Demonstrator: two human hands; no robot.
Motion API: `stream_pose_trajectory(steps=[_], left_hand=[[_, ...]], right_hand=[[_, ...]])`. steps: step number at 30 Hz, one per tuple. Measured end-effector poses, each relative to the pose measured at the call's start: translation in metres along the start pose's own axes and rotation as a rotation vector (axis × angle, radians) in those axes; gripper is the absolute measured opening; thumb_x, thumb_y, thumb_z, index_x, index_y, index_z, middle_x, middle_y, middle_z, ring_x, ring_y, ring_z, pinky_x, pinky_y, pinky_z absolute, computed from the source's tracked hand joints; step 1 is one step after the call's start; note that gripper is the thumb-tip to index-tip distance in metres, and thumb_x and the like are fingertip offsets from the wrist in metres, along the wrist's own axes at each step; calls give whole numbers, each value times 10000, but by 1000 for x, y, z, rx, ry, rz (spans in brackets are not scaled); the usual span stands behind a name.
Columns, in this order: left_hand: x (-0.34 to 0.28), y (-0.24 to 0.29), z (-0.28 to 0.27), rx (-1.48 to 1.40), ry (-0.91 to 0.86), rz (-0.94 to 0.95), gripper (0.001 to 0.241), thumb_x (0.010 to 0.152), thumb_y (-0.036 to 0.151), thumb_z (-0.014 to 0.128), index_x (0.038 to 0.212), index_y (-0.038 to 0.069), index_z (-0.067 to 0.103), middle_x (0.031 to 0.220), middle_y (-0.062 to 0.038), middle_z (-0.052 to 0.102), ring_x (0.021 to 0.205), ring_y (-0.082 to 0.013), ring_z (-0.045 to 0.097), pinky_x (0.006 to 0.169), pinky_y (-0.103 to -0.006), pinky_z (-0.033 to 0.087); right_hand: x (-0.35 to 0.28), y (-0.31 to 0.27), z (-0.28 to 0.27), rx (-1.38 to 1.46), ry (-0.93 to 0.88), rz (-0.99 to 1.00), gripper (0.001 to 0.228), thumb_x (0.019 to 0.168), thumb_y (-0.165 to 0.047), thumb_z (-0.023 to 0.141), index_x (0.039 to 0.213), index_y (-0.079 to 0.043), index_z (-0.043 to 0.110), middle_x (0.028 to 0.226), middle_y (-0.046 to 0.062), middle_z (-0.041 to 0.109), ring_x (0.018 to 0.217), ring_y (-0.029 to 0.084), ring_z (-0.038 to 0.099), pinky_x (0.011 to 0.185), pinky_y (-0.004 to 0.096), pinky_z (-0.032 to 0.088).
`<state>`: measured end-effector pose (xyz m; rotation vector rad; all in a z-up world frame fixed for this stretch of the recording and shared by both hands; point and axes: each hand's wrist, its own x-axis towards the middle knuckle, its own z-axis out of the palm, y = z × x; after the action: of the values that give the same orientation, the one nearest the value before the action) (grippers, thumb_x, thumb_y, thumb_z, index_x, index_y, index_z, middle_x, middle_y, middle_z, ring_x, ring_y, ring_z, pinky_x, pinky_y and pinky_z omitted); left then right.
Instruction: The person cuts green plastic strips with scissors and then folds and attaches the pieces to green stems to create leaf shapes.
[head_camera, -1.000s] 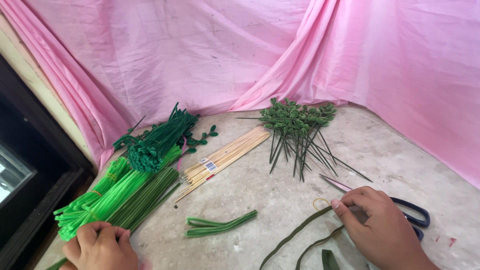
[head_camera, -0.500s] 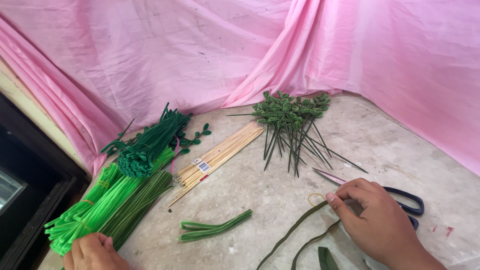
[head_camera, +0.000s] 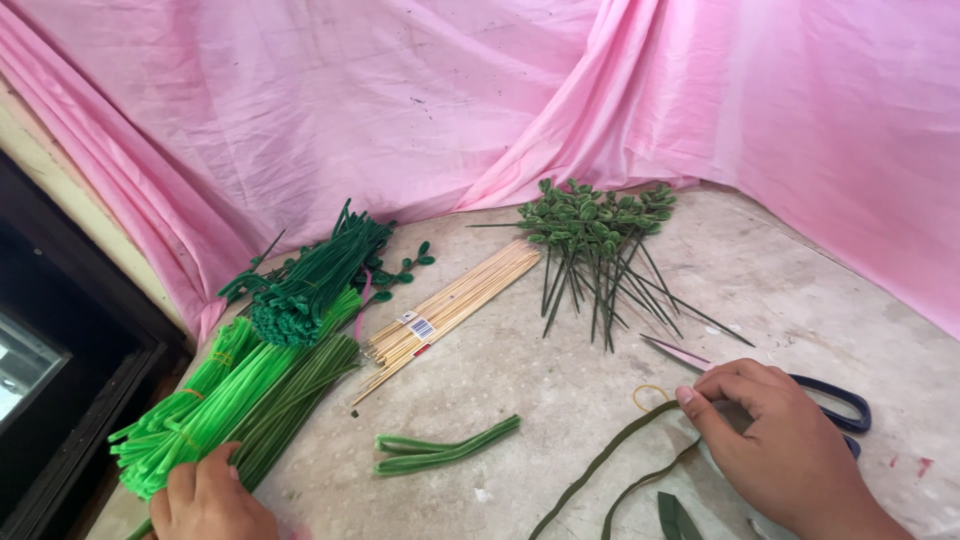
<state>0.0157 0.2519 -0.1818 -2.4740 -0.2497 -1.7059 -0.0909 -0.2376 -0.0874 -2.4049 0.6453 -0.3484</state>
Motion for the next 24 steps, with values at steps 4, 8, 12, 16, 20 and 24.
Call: stream_pose_trajectory(steps=[4, 8, 12, 16, 20, 24], left_hand=[[-1, 8, -16, 148, -139, -92, 162, 977, 272, 694, 1135, 304, 707, 1077, 10, 641, 1024, -294, 634, 772, -421, 278], [0, 8, -18, 163, -194, -133, 106, 1004, 329, 653, 1105, 333, 682, 1073, 50, 630, 1054, -269, 638, 795, -440, 312], [-2, 0, -3, 28, -82, -59, 107, 968, 187, 687, 1036, 266, 711, 1011, -13, 613, 955, -316, 608, 854, -454, 428], [-3, -9, 15, -239, 97, -2, 74, 928, 87, 687, 957, 140, 729, 964, -122, 627, 833, -417, 554, 823, -518, 446], [-16, -25, 47, -297, 111, -42, 20, 888, 144, 698, 900, 132, 709, 894, -118, 608, 757, -387, 499, 783, -511, 391], [-30, -45, 74, -257, 37, -2, 105, 916, 161, 622, 921, 151, 726, 899, -66, 640, 749, -317, 529, 835, -466, 456]], right_hand=[[0, -1, 1, -10, -8, -37, 296, 893, -443, 663, 854, -223, 858, 1078, -167, 782, 1131, 38, 671, 1000, 285, 493], [3, 0, 3, -50, -22, -34, 311, 902, -463, 644, 861, -235, 852, 1077, -179, 780, 1118, 39, 670, 991, 283, 497], [5, 5, 6, -3, -3, -44, 288, 889, -446, 666, 848, -234, 857, 1041, -172, 784, 1104, 30, 669, 1000, 254, 487], [10, 13, 12, 21, 55, -124, 254, 877, -411, 697, 808, -207, 832, 946, -119, 793, 1000, 67, 713, 960, 242, 495], [16, 16, 16, 31, 65, -143, 198, 838, -381, 732, 790, -223, 842, 902, -133, 811, 975, 45, 712, 932, 207, 502], [14, 6, 11, -34, 4, 23, 240, 860, -460, 711, 775, -272, 833, 944, -225, 794, 1001, -19, 688, 899, 192, 494]])
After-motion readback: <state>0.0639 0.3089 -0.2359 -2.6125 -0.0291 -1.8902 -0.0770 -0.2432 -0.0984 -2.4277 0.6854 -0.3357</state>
